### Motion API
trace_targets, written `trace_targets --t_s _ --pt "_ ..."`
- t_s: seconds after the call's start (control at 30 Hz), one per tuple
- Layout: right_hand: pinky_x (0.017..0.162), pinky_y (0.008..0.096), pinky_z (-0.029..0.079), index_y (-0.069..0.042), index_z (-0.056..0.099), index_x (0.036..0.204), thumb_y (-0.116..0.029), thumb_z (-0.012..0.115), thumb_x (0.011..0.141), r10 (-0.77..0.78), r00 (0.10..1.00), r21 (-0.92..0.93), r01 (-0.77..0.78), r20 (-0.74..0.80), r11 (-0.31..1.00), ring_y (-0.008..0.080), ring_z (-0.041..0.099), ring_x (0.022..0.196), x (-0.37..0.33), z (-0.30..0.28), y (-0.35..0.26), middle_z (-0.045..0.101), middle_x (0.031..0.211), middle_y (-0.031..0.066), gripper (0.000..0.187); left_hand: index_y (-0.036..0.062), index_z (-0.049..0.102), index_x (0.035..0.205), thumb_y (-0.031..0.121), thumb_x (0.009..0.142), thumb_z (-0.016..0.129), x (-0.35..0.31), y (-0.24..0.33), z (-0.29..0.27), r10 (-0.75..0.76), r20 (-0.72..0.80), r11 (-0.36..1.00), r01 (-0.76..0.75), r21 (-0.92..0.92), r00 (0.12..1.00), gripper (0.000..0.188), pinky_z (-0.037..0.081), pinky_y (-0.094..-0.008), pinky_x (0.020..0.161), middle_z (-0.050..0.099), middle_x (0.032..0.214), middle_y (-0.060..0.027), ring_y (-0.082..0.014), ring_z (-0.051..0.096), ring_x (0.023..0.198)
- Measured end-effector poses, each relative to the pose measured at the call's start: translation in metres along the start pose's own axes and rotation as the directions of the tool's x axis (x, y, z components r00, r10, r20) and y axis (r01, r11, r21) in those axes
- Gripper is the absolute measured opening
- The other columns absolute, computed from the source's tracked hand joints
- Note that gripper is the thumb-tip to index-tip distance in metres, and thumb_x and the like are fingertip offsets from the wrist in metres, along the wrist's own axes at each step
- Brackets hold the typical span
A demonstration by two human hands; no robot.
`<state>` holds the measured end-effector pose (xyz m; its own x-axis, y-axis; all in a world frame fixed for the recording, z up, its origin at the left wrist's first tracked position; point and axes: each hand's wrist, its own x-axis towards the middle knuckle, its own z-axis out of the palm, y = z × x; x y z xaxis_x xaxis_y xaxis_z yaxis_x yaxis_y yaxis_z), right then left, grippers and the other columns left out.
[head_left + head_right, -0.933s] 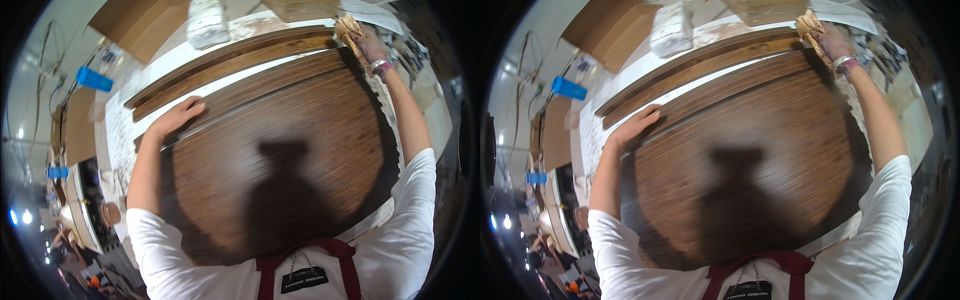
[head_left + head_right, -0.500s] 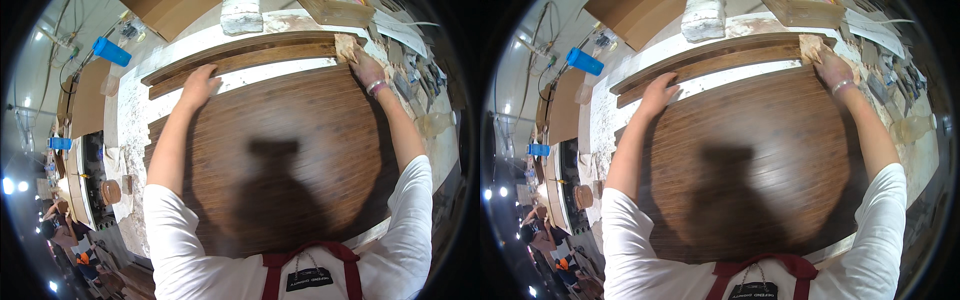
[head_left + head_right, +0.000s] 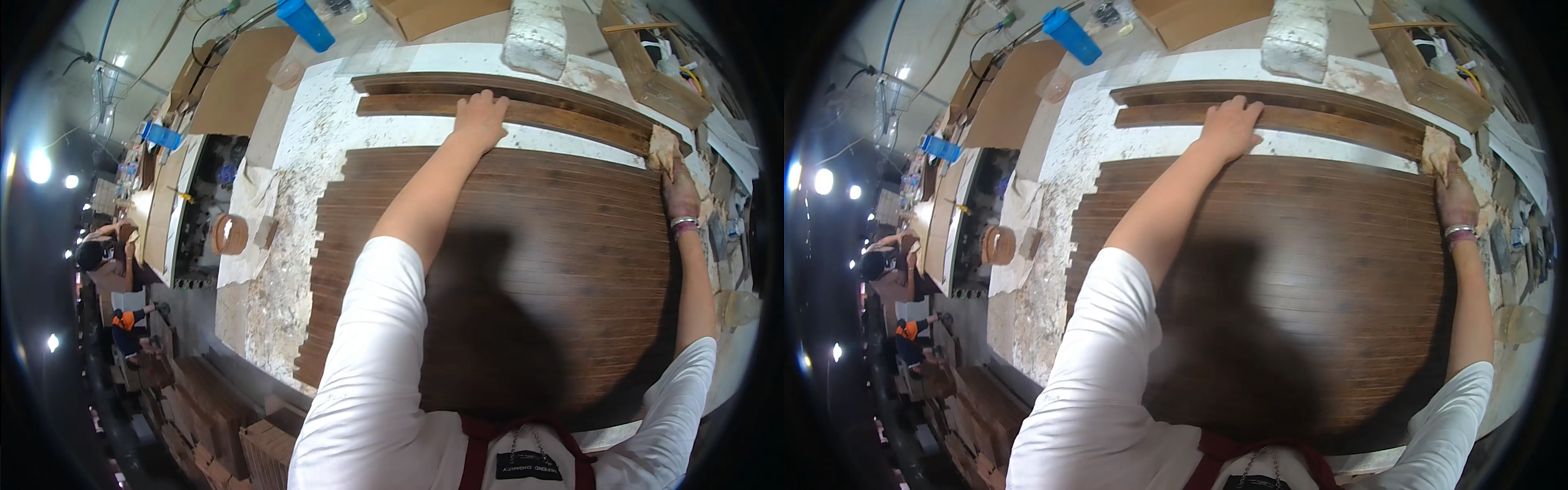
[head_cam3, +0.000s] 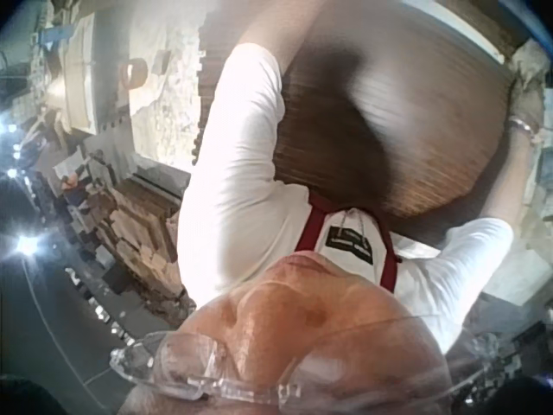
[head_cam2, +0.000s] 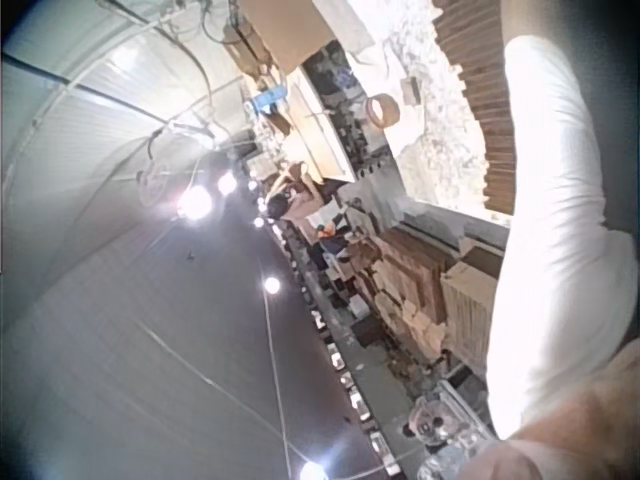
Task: The person applies a liquid from a bottle onto a cloth and wipes it onto wood strips, staining them one by one.
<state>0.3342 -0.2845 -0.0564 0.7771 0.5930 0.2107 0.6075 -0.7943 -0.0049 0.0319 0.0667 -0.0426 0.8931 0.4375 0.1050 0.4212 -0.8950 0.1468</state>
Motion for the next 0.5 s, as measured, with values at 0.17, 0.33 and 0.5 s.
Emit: trace_targets --t_s 0.17,0.33,0.5 --pt "0.097 0.0402 0.046 -0.006 0.052 0.131 -0.028 0.056 0.091 -0.036 0.999 -0.039 0.036 -0.006 0.999 0.0348 0.054 0.118 -0.001 -0.01 -0.013 0.055 0.132 0.0162 0.046 0.0098 0.06 0.116 0.043 0.076 0.075 -0.003 -0.001 -0.01 -0.005 0.045 0.998 0.001 0.07 0.999 0.054 0.045 -0.0475 0.09 0.054 0.117 -0.013 -0.0323 0.053 0.112" --pt "0.095 0.04 0.047 -0.006 0.053 0.129 -0.028 0.056 0.09 -0.012 1.0 -0.05 0.012 -0.009 0.999 0.0334 0.055 0.117 -0.008 -0.023 -0.024 0.056 0.131 0.0156 0.045 0.0062 0.059 0.113 0.042 0.085 0.065 -0.009 -0.006 -0.015 0.182 0.06 0.983 -0.18 -0.025 0.982 0.045 0.048 -0.0443 0.084 0.058 0.105 -0.0159 -0.0349 0.058 0.101" --pt "0.087 0.0448 0.05 -0.012 0.056 0.125 -0.042 0.048 0.092 0.004 1.0 -0.081 -0.005 -0.018 0.997 0.0348 0.06 0.107 -0.012 -0.021 -0.018 0.059 0.122 0.016 0.045 0.0056 0.057 0.116 0.043 0.094 0.054 -0.004 -0.004 -0.015 0.263 0.037 0.951 -0.253 -0.179 0.964 0.043 0.046 -0.0456 0.085 0.059 0.105 -0.0183 -0.0377 0.057 0.101"
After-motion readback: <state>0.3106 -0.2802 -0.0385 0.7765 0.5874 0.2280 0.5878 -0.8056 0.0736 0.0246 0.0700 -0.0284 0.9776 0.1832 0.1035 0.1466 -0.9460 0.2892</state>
